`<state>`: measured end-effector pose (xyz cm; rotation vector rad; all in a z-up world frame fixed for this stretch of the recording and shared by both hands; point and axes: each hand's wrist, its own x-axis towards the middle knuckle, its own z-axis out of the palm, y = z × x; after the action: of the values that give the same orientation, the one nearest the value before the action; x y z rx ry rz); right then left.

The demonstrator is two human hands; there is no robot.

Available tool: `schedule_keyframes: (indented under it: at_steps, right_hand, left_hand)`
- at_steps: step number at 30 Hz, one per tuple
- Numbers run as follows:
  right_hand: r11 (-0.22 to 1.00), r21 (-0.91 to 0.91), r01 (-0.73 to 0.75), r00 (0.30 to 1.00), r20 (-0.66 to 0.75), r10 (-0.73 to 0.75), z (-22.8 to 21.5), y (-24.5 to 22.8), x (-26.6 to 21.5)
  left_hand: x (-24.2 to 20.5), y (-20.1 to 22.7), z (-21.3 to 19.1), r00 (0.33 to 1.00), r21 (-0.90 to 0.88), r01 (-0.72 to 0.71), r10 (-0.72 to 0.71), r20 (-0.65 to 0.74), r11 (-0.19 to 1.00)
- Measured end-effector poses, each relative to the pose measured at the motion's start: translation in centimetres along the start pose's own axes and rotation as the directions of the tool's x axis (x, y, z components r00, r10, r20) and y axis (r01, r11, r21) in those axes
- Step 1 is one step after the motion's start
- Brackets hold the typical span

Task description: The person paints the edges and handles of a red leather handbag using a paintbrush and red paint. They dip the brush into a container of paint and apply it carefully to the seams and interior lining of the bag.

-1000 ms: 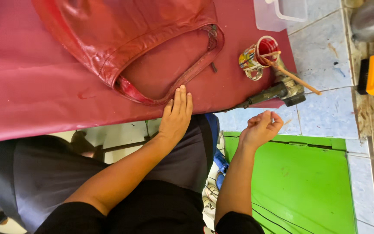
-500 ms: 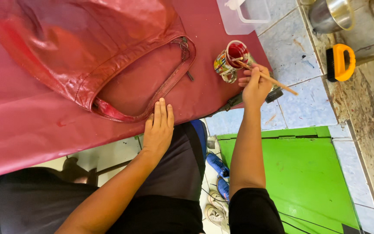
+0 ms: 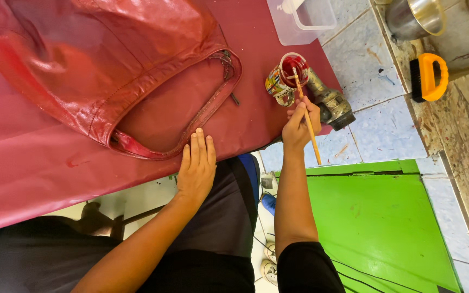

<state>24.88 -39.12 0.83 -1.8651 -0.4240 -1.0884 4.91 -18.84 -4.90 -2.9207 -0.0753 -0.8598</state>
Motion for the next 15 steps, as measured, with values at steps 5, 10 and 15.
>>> schedule_keyframes:
  at_steps: [5,10,15]
  right_hand:
    - [0.999,-0.026,0.030,0.999,0.010,-0.030,-0.12,0.35,0.17]
    - [0.999,-0.005,0.036,0.999,0.040,-0.036,-0.25,0.67,-0.18]
    - [0.999,0.035,0.036,0.999,0.027,-0.037,-0.07,0.37,-0.36]
  left_hand:
    - [-0.01,0.05,0.47,1.000,-0.018,-0.002,0.002,0.000,1.000]
    - [-0.06,-0.11,0.91,0.999,-0.017,-0.008,0.007,-0.037,1.000]
    - [-0.03,-0.10,0.99,0.997,-0.030,-0.008,0.005,-0.080,1.000]
